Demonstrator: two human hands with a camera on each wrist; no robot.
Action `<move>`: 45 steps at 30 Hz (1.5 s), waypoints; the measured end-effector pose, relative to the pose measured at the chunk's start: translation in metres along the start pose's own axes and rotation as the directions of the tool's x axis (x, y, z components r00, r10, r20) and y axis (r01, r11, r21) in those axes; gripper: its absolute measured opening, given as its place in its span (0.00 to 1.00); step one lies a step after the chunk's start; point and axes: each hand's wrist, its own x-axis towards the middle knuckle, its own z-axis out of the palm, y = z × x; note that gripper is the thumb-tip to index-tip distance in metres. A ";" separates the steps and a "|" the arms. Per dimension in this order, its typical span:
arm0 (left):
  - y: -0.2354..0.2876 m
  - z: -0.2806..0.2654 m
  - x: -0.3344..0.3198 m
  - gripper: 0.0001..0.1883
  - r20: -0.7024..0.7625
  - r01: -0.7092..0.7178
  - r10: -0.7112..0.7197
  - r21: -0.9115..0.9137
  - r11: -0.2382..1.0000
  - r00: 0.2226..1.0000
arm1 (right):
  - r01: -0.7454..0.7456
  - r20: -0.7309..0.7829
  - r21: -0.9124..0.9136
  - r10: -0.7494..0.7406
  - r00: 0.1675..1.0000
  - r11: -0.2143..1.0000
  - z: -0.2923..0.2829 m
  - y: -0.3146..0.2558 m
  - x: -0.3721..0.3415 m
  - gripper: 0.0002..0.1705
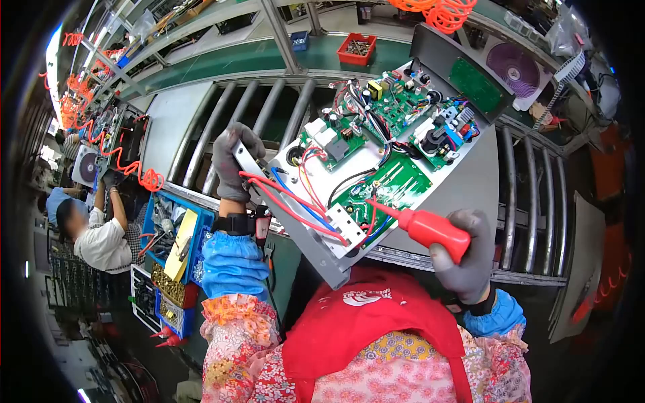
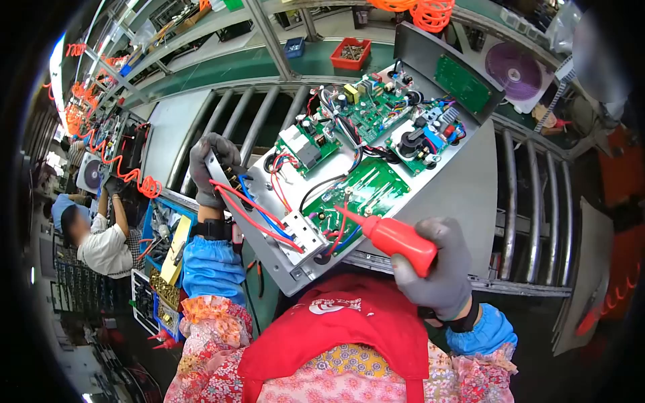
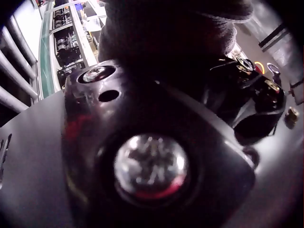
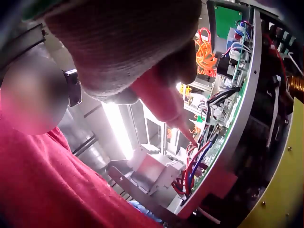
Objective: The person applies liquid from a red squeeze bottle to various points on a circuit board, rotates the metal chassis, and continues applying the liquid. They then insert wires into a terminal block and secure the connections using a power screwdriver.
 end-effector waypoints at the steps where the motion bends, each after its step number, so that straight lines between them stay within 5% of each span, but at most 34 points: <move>1: 0.001 0.002 0.000 0.22 0.003 -0.003 0.003 -0.005 1.000 1.000 | 0.020 0.005 -0.006 -0.020 1.000 1.000 0.001 0.001 0.003 0.26; 8: 0.000 -0.001 -0.003 0.22 -0.026 -0.011 0.010 -0.033 0.999 1.000 | 0.178 -0.008 0.024 -0.177 0.984 0.984 0.015 0.009 0.011 0.30; 42: -0.005 0.004 -0.006 0.23 -0.128 -0.047 0.040 -0.047 0.998 0.991 | 0.221 0.049 -0.038 -0.219 0.974 0.975 0.013 0.015 0.022 0.29; 45: -0.007 0.004 -0.008 0.22 -0.135 -0.054 0.050 -0.026 0.998 0.990 | 0.120 0.072 0.019 -0.121 0.990 0.993 0.006 0.021 0.024 0.28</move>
